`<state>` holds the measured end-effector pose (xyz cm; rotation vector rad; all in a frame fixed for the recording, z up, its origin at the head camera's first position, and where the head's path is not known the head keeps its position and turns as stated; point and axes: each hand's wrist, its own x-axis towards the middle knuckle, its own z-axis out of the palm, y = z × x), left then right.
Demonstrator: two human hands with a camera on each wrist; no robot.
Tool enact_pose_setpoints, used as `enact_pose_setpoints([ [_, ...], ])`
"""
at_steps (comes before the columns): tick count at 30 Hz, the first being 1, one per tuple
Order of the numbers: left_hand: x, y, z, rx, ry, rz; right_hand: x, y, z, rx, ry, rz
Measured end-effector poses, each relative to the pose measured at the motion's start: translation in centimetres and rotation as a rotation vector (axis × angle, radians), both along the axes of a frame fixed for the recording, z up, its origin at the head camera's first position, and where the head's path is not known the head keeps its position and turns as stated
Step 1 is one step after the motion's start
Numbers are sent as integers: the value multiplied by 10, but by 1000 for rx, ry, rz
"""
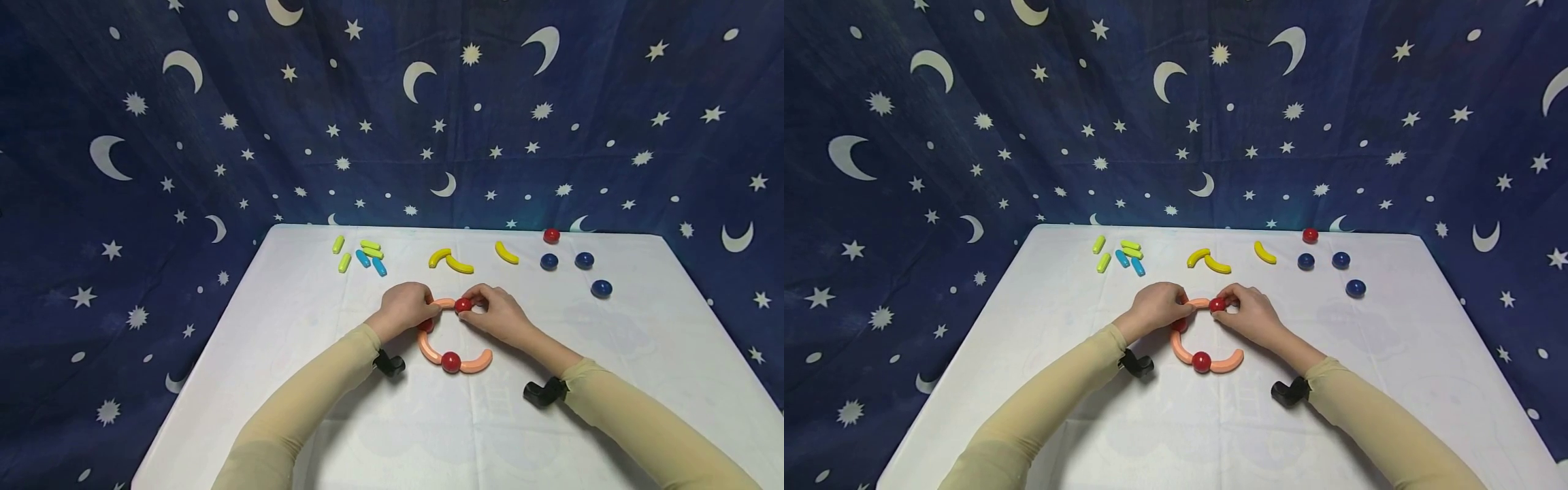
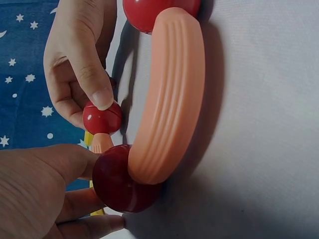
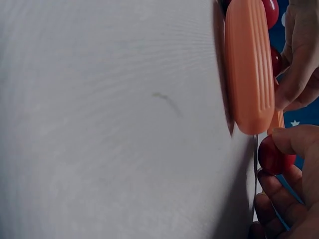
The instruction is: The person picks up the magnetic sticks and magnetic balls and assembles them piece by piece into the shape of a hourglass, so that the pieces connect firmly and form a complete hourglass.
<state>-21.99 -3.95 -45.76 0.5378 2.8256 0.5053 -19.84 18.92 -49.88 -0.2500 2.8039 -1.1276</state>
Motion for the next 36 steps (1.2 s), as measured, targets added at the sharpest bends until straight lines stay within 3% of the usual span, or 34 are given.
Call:
enact_pose_setpoints([
  [22, 0, 1, 1, -20, -1, -20, -7, -4, 4, -40, -19, 91],
  [26, 0, 2, 1, -18, -14, -15, -2, 4, 8, -36, 0, 65],
  [30, 1, 2, 2, -14, -21, -12, 8, 24, 15, 45, -8, 28],
  [36, 2, -1, 4, -14, -30, -9, 38, 46, 33, 240, -173, 16],
])
